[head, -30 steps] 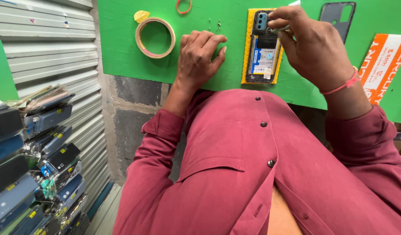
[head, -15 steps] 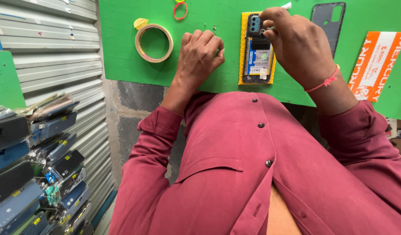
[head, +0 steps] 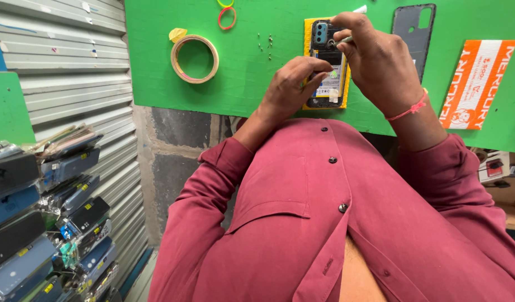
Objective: The person reassembles a smartphone by inserting the battery, aligning the back cover, and securing it with screws. They use a screwdriver to fasten screws and handle small components like the SIM tray and screws on a green workbench.
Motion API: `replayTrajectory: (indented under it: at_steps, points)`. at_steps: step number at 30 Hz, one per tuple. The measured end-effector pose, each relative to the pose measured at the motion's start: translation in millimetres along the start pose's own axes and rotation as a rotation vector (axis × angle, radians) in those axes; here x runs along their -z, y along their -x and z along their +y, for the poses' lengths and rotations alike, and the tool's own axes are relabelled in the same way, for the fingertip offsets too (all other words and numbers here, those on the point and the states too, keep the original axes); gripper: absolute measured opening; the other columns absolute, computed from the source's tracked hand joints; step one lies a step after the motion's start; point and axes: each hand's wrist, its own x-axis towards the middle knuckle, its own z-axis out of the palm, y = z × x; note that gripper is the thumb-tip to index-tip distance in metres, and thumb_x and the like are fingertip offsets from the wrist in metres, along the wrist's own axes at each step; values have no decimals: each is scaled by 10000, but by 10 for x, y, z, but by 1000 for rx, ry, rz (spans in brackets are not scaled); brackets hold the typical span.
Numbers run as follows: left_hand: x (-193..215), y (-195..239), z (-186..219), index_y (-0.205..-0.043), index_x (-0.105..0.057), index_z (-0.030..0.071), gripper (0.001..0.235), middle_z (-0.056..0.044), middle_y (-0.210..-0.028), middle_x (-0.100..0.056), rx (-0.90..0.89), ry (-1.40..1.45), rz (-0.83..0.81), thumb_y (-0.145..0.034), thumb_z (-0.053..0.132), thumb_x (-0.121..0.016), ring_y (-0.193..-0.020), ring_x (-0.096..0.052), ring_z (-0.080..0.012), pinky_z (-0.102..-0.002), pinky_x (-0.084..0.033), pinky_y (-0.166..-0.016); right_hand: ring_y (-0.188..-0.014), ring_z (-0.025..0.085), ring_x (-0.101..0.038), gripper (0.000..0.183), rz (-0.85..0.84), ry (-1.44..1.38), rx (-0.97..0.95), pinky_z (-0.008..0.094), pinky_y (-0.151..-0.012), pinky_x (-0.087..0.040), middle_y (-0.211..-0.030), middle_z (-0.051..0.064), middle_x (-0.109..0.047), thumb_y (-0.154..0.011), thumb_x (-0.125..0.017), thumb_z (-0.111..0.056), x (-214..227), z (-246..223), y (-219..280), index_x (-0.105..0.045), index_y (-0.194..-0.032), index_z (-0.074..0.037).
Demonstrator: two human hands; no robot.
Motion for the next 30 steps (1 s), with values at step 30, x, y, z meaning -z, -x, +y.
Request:
replayTrajectory:
  at_steps: [30]
  points:
    - [152, -48, 293, -1477, -528, 186, 559, -8, -1139, -693, -115, 36, 40, -1012, -1, -775, -1023, -691, -137, -279, -606, -926, -1087, 253, -734, 349, 244, -369, -111, 293, -861, -641, -1200, 226, -684, -1091, -677, 80, 263, -405, 518, -375, -1260, 38]
